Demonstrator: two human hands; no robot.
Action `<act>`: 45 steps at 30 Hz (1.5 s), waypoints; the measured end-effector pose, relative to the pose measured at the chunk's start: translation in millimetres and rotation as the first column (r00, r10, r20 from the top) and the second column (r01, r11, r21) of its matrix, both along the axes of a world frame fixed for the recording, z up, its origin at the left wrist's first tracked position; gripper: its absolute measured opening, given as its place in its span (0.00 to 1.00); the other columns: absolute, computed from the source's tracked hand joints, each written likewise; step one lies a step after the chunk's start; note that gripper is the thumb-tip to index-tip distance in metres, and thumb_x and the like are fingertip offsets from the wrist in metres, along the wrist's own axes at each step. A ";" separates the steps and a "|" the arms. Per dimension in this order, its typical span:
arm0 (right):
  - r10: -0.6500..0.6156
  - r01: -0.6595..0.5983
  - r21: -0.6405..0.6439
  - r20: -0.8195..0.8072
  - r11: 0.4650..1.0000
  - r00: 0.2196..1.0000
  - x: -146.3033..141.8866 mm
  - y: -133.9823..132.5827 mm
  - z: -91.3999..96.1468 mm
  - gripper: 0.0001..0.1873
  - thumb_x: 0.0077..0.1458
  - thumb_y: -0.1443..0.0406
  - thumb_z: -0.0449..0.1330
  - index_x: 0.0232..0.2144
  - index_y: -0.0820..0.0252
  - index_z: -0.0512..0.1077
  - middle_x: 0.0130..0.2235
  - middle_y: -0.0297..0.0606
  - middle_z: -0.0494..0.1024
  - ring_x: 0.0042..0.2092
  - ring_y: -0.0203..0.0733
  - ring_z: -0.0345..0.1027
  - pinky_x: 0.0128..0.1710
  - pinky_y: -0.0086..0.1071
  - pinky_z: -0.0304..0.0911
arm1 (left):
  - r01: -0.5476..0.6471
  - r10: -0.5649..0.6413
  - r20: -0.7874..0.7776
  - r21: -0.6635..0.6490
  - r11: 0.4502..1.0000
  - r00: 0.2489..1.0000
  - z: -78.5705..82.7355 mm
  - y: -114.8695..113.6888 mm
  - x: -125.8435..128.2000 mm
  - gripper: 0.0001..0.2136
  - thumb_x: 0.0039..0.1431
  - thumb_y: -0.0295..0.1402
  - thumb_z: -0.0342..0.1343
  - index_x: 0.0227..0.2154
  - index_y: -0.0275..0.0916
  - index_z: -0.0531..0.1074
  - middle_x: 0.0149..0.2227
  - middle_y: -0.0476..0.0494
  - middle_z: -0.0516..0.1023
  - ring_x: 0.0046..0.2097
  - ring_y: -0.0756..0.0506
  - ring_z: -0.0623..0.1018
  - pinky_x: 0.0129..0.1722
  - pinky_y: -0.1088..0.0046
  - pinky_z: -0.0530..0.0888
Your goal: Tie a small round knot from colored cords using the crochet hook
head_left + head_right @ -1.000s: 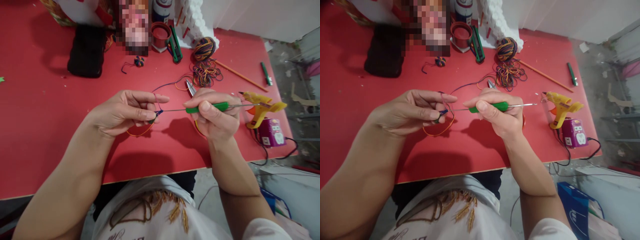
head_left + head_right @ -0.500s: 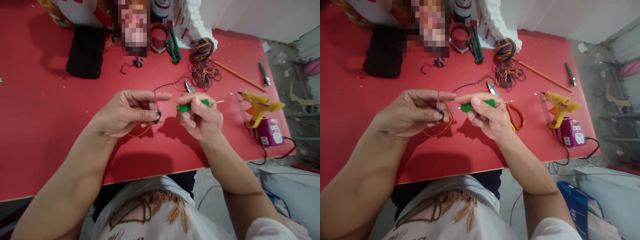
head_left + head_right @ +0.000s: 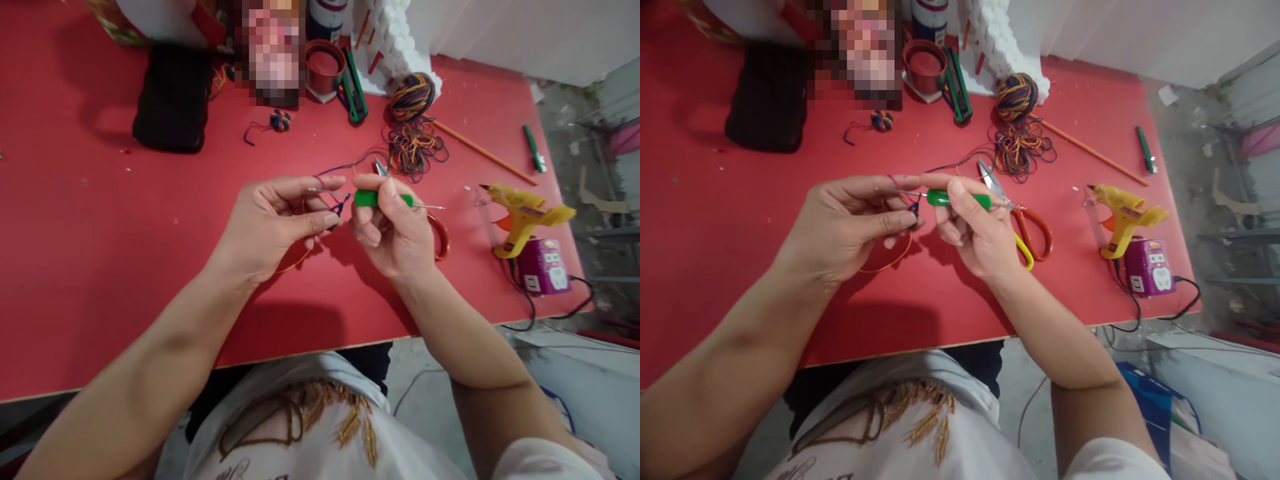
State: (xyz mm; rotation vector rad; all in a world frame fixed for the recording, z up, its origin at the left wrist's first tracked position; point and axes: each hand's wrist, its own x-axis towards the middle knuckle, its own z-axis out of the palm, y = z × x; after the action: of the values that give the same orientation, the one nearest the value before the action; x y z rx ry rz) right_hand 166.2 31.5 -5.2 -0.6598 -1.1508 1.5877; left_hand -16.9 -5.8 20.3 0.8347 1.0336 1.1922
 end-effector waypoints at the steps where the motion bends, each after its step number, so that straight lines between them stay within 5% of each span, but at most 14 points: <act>1: 0.004 -0.005 0.023 0.054 1.000 0.999 4.6 2.5 1.9 0.14 0.66 0.52 0.69 0.39 0.55 0.86 0.24 0.28 0.72 0.18 0.27 0.49 0.15 0.24 0.45 | 0.013 -0.013 -0.019 -0.005 1.000 1.000 1.5 -0.6 -0.3 0.17 0.48 0.28 0.79 0.42 0.48 0.90 0.28 0.52 0.84 0.24 0.51 0.75 0.24 0.72 0.75; 7: -0.015 -0.026 0.251 0.160 0.968 0.987 27.7 10.3 15.7 0.11 0.64 0.57 0.70 0.35 0.57 0.89 0.21 0.31 0.73 0.18 0.28 0.53 0.15 0.26 0.40 | -0.007 0.007 -0.110 0.004 1.000 0.994 8.4 -3.5 -1.2 0.15 0.47 0.26 0.79 0.40 0.47 0.91 0.27 0.49 0.83 0.25 0.50 0.77 0.24 0.74 0.77; 13: -0.102 0.010 0.342 0.251 0.940 0.963 33.2 7.1 21.9 0.07 0.64 0.62 0.71 0.37 0.53 0.91 0.22 0.33 0.77 0.25 0.36 0.67 0.29 0.33 0.66 | 0.010 0.003 -0.237 0.055 0.998 0.972 8.0 -4.0 -4.0 0.19 0.50 0.23 0.76 0.46 0.43 0.90 0.29 0.50 0.82 0.23 0.52 0.75 0.22 0.76 0.73; 21: -0.177 0.010 0.512 0.278 0.859 0.944 34.0 6.3 23.3 0.10 0.65 0.67 0.69 0.41 0.48 0.90 0.26 0.32 0.80 0.28 0.38 0.70 0.30 0.36 0.64 | -0.002 0.032 -0.320 0.092 0.996 0.947 8.1 -2.4 -3.9 0.19 0.50 0.24 0.77 0.47 0.43 0.90 0.30 0.50 0.83 0.27 0.51 0.77 0.25 0.76 0.74; 25: -0.279 0.032 0.575 0.347 0.818 0.895 33.7 3.2 22.2 0.08 0.67 0.60 0.69 0.39 0.49 0.90 0.26 0.33 0.81 0.29 0.41 0.73 0.34 0.39 0.72 | -0.029 0.035 -0.208 0.033 0.999 0.977 6.5 -1.4 -3.4 0.21 0.49 0.23 0.77 0.48 0.42 0.89 0.27 0.51 0.82 0.25 0.52 0.76 0.26 0.75 0.75; 31: -0.348 -0.112 0.719 0.460 0.686 0.817 30.5 -2.6 17.9 0.11 0.69 0.60 0.66 0.50 0.43 0.87 0.37 0.37 0.87 0.36 0.43 0.79 0.41 0.40 0.78 | 0.027 -0.014 0.138 -0.093 0.995 0.990 2.0 4.6 -5.8 0.24 0.43 0.20 0.80 0.47 0.39 0.88 0.27 0.51 0.83 0.25 0.53 0.79 0.26 0.79 0.77; 35: -0.475 -0.163 0.893 0.369 0.420 0.798 19.7 -7.5 11.1 0.16 0.70 0.64 0.65 0.57 0.46 0.83 0.38 0.36 0.85 0.38 0.40 0.79 0.40 0.33 0.76 | 0.058 -0.011 0.284 -0.159 0.986 0.959 2.7 5.0 -2.3 0.19 0.46 0.24 0.80 0.43 0.37 0.88 0.26 0.53 0.81 0.23 0.56 0.76 0.25 0.83 0.75; 40: -0.618 -0.178 0.891 0.423 0.418 0.663 10.1 -15.9 1.8 0.15 0.71 0.64 0.63 0.57 0.48 0.82 0.38 0.36 0.84 0.38 0.40 0.78 0.38 0.32 0.75 | -0.019 0.032 0.183 -0.070 0.997 0.983 1.2 0.8 2.4 0.22 0.46 0.28 0.81 0.46 0.43 0.87 0.27 0.55 0.82 0.26 0.53 0.77 0.29 0.75 0.77; 45: -0.640 -0.148 0.940 0.319 0.307 0.699 10.9 -15.9 3.8 0.19 0.68 0.68 0.65 0.59 0.51 0.81 0.38 0.37 0.84 0.36 0.41 0.78 0.34 0.33 0.75 | -0.064 0.068 -0.041 0.081 0.995 0.997 -0.5 -0.6 -1.7 0.24 0.52 0.29 0.79 0.53 0.46 0.86 0.33 0.55 0.86 0.31 0.52 0.77 0.36 0.71 0.76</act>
State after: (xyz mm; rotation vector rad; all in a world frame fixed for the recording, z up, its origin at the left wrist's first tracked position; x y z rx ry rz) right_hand 177.1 15.6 -1.4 -0.5455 -2.0883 0.0717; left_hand -18.5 -6.4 19.8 0.8981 1.0624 1.2829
